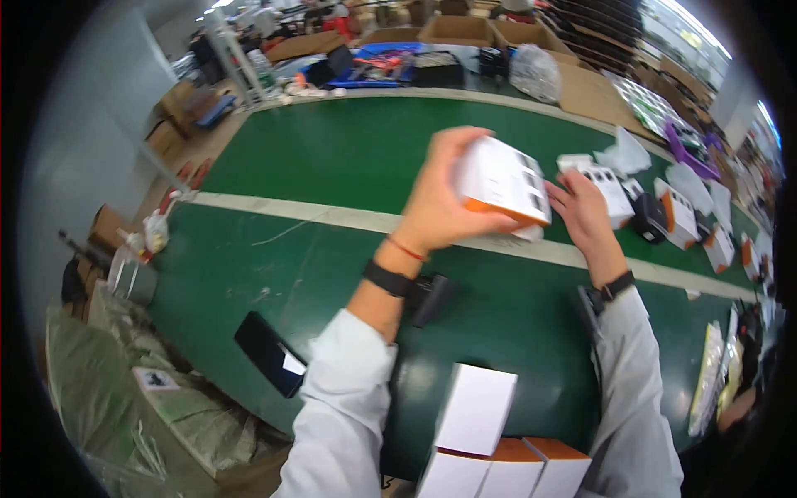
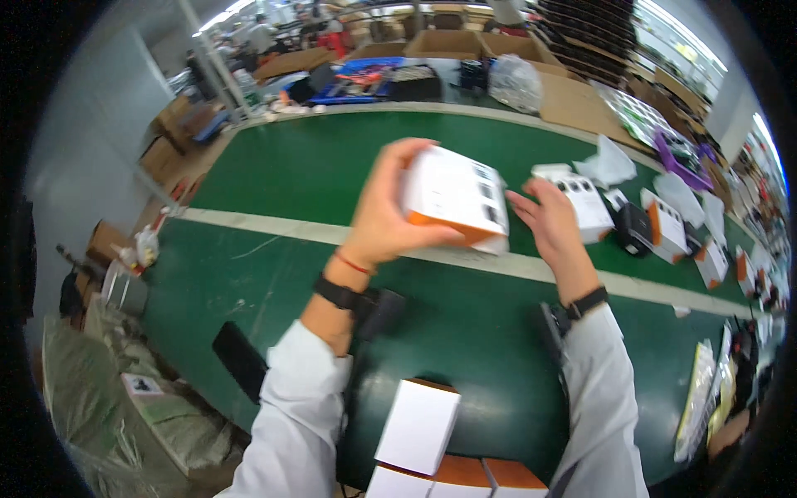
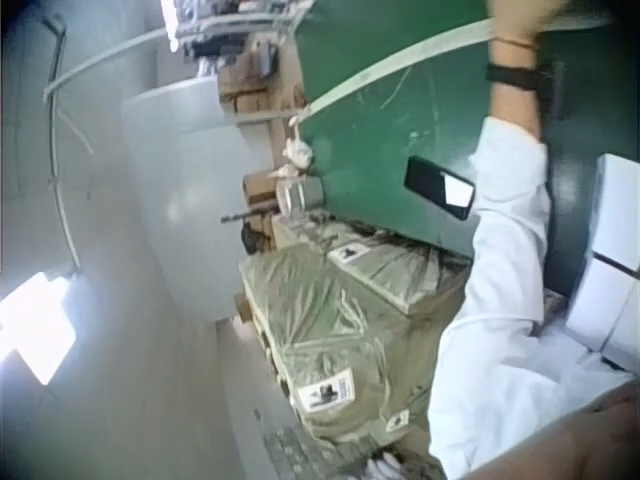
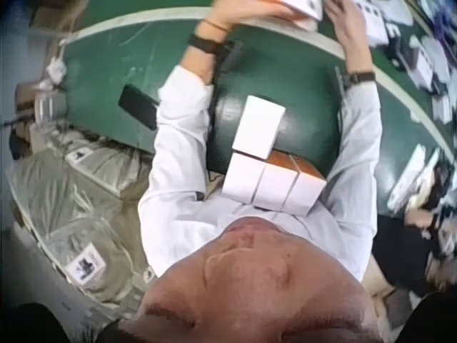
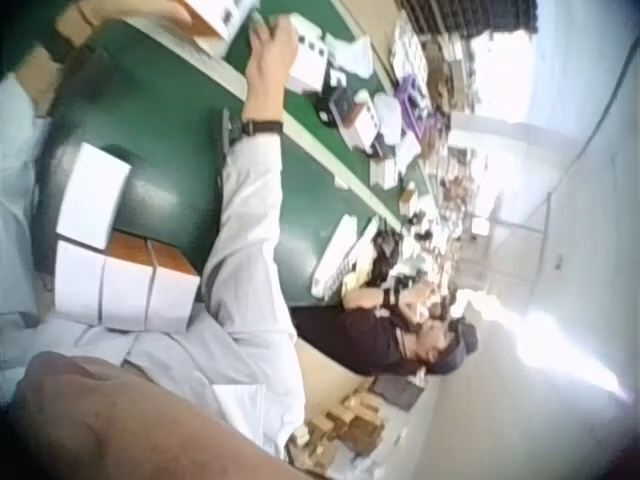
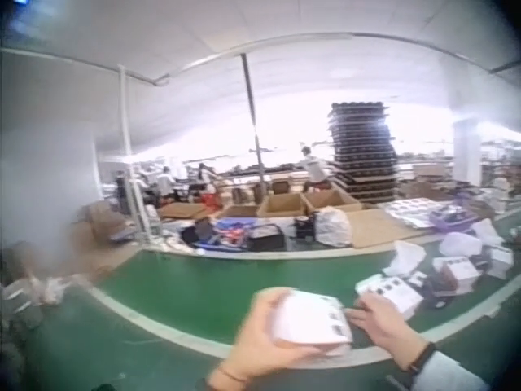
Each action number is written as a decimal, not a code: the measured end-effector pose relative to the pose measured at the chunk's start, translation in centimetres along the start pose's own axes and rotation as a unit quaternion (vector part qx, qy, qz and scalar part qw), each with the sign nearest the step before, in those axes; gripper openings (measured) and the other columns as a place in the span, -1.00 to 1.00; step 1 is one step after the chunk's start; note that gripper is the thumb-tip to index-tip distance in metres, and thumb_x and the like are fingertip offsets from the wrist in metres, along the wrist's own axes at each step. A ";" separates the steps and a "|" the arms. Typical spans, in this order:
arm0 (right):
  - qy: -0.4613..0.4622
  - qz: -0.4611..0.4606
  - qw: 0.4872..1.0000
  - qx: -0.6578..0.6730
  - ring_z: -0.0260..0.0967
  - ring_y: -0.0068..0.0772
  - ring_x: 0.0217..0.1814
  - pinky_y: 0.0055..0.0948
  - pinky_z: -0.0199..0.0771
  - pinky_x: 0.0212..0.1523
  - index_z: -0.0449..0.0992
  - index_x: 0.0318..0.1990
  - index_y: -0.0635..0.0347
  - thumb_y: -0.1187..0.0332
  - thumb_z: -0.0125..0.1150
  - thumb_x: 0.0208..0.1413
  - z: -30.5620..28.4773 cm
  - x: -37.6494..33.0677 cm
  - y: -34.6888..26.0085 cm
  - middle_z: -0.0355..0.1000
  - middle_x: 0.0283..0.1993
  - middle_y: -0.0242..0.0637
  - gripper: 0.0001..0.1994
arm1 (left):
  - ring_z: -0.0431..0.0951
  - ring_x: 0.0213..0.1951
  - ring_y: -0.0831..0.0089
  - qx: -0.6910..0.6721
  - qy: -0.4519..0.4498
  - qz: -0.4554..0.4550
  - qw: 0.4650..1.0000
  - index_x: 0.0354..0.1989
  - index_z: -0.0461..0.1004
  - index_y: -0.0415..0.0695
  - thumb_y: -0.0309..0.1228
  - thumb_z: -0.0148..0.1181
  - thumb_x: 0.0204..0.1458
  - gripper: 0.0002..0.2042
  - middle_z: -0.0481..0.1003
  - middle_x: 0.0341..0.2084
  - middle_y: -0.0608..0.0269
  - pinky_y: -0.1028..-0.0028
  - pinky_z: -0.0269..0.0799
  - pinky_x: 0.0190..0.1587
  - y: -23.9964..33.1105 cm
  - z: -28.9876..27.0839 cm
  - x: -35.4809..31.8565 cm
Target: Packing electronic devices into individual boxes and organizing them into shipping cartons on an assembly line.
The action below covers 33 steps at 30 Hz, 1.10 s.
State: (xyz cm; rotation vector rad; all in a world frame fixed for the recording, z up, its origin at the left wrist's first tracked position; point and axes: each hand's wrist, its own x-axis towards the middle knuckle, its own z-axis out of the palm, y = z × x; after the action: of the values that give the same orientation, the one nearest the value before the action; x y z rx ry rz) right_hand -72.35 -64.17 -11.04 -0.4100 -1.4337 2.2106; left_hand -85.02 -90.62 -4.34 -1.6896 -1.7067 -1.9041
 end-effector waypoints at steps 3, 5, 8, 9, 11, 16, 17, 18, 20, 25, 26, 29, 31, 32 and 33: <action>-0.162 0.042 0.971 -0.169 0.48 -0.47 0.13 -0.38 0.44 0.16 0.50 0.18 0.16 0.22 0.09 0.40 4.2 -0.2 1.6 0.53 0.09 -0.40 -0.67 | 0.37 0.20 0.31 0.011 0.038 -0.024 0.999 0.29 0.25 -0.19 -0.34 0.70 -0.41 -0.02 0.35 0.13 0.16 0.32 0.27 0.32 -2.1 -1.8 -1.5; -0.162 0.103 0.976 -0.106 0.46 -0.52 0.17 -0.44 0.43 0.20 0.45 0.29 0.22 0.26 0.08 0.41 7.6 -1.6 1.2 0.52 0.18 -0.35 -0.61 | 0.38 0.18 0.31 0.000 0.031 -0.032 0.999 0.27 0.26 -0.19 -0.35 0.70 -0.43 -0.03 0.35 0.11 0.16 0.32 0.30 0.30 -2.8 -1.6 -2.0; -0.193 0.122 0.973 0.017 0.49 -0.45 0.19 -0.38 0.48 0.23 0.47 0.23 0.30 0.26 0.11 0.41 6.7 -0.7 2.5 0.54 0.18 -0.23 -0.63 | 0.37 0.22 0.31 -0.053 -0.001 -0.030 0.998 0.31 0.20 -0.20 -0.40 0.66 -0.34 -0.04 0.34 0.14 0.14 0.32 0.26 0.34 -3.4 -1.2 -1.7; -0.163 0.092 0.981 0.044 0.53 -0.46 0.10 -0.41 0.52 0.15 0.54 0.16 0.28 0.24 0.13 0.40 6.5 -0.3 3.8 0.58 0.12 -0.26 -0.65 | 0.37 0.22 0.30 -0.031 -0.011 -0.026 0.999 0.32 0.19 -0.21 -0.41 0.65 -0.34 -0.04 0.34 0.14 0.14 0.31 0.26 0.34 -3.6 -1.0 -1.8; -0.107 0.079 0.990 0.048 0.52 -0.51 -0.04 -0.46 0.50 0.05 0.59 0.02 0.30 0.25 0.12 0.41 7.0 0.8 5.6 0.60 -0.02 -0.31 -0.71 | 0.36 0.25 0.27 -0.049 -0.001 -0.054 0.997 0.35 0.18 -0.21 -0.41 0.62 -0.31 -0.04 0.33 0.17 0.11 0.29 0.24 0.36 -3.9 -1.1 -2.4; 0.147 -0.072 0.957 -0.240 0.49 -0.22 -0.25 -0.23 0.43 -0.12 0.54 -0.24 0.30 0.16 0.18 0.34 6.4 4.4 3.7 0.53 -0.35 -0.13 -0.68 | 0.35 0.28 0.27 -0.047 0.018 -0.094 0.994 0.38 0.17 -0.19 -0.41 0.58 -0.26 -0.06 0.32 0.20 0.11 0.30 0.22 0.38 -4.9 -3.3 -3.0; 0.189 -0.124 0.937 -0.266 0.48 -0.08 -0.21 -0.18 0.42 -0.10 0.54 -0.23 0.31 0.18 0.19 0.32 4.5 5.9 3.5 0.51 -0.35 -0.08 -0.70 | 0.34 0.28 0.28 -0.070 0.020 -0.118 0.990 0.39 0.16 -0.18 -0.41 0.57 -0.25 -0.06 0.32 0.21 0.11 0.31 0.22 0.38 -5.0 -3.1 -2.7; 0.225 -0.175 0.914 -0.289 0.48 0.05 -0.17 -0.13 0.42 -0.07 0.54 -0.22 0.31 0.20 0.20 0.29 2.8 7.3 3.4 0.50 -0.34 -0.03 -0.71 | 0.34 0.28 0.28 -0.087 0.024 -0.140 0.986 0.39 0.16 -0.18 -0.40 0.57 -0.24 -0.06 0.32 0.21 0.12 0.31 0.21 0.38 -4.9 -3.2 -2.4; 0.164 -0.205 0.882 -0.392 0.48 0.07 -0.11 -0.11 0.43 -0.05 0.54 -0.18 0.27 0.21 0.22 0.27 3.3 8.1 2.6 0.50 -0.29 -0.07 -0.74 | 0.33 0.28 0.30 0.034 -0.009 -0.091 0.995 0.38 0.18 -0.19 -0.45 0.60 -0.26 -0.06 0.32 0.20 0.15 0.31 0.20 0.38 -4.9 -4.5 -2.4; 0.101 -0.457 0.617 -0.633 0.42 -0.13 0.14 -0.07 0.46 0.03 0.51 0.01 0.12 0.26 0.42 0.04 6.6 5.0 2.3 0.44 0.08 -0.23 -0.61 | 0.30 0.33 0.16 0.343 -0.006 0.066 0.937 0.35 0.27 -0.13 -0.49 0.61 -0.35 -0.06 0.31 0.31 0.12 0.24 0.16 0.41 0.7 -5.6 -0.3; 0.096 -0.457 0.617 -0.633 0.42 -0.13 0.14 -0.07 0.46 0.03 0.51 0.01 0.12 0.26 0.42 0.04 7.6 3.1 2.5 0.44 0.08 -0.23 -0.61 | 0.30 0.33 0.16 0.345 -0.003 0.062 0.937 0.35 0.27 -0.13 -0.49 0.61 -0.35 -0.06 0.31 0.31 0.12 0.24 0.16 0.41 1.1 -5.8 -0.2; 0.029 -0.338 0.532 -0.776 0.45 -0.08 -0.01 -0.10 0.52 -0.02 0.51 -0.01 0.07 0.31 0.38 0.04 8.1 -0.2 4.1 0.46 -0.05 -0.24 -0.66 | 0.29 0.35 0.09 0.354 -0.044 0.042 0.933 0.33 0.34 -0.05 -0.53 0.61 -0.40 -0.06 0.31 0.34 0.10 0.21 0.17 0.42 1.3 -6.2 -0.2; -0.002 -0.337 0.540 -0.771 0.47 -0.09 -0.07 -0.16 0.53 -0.06 0.53 -0.04 0.07 0.31 0.36 0.06 6.7 0.4 3.6 0.47 -0.09 -0.23 -0.70 | 0.29 0.36 0.09 0.350 -0.020 0.027 0.936 0.33 0.34 -0.05 -0.53 0.61 -0.40 -0.07 0.32 0.34 0.10 0.20 0.18 0.41 0.2 -6.5 -0.6; -0.026 -0.337 0.543 -0.768 0.48 -0.09 -0.14 -0.21 0.55 -0.10 0.54 -0.07 0.06 0.32 0.34 0.08 6.0 1.0 2.6 0.48 -0.13 -0.23 -0.74 | 0.30 0.36 0.08 0.342 0.005 0.020 0.939 0.33 0.34 -0.05 -0.54 0.61 -0.39 -0.08 0.32 0.33 0.10 0.20 0.18 0.41 -0.2 -6.3 -0.5; -0.029 -0.374 0.535 -0.757 0.49 -0.07 -0.21 -0.33 0.53 -0.16 0.56 -0.10 0.10 0.36 0.29 0.12 5.1 1.4 1.6 0.52 -0.17 -0.20 -0.80 | 0.31 0.36 0.09 0.342 0.010 0.022 0.940 0.33 0.34 -0.07 -0.54 0.60 -0.37 -0.09 0.33 0.33 0.10 0.19 0.17 0.42 -0.1 -6.3 -0.4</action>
State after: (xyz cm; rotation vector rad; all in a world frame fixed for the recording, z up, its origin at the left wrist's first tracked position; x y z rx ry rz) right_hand -76.36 -67.89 -10.37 -0.1032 -2.5285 -0.1265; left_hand -88.98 -95.42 -3.24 -1.3955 -1.9731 -1.0867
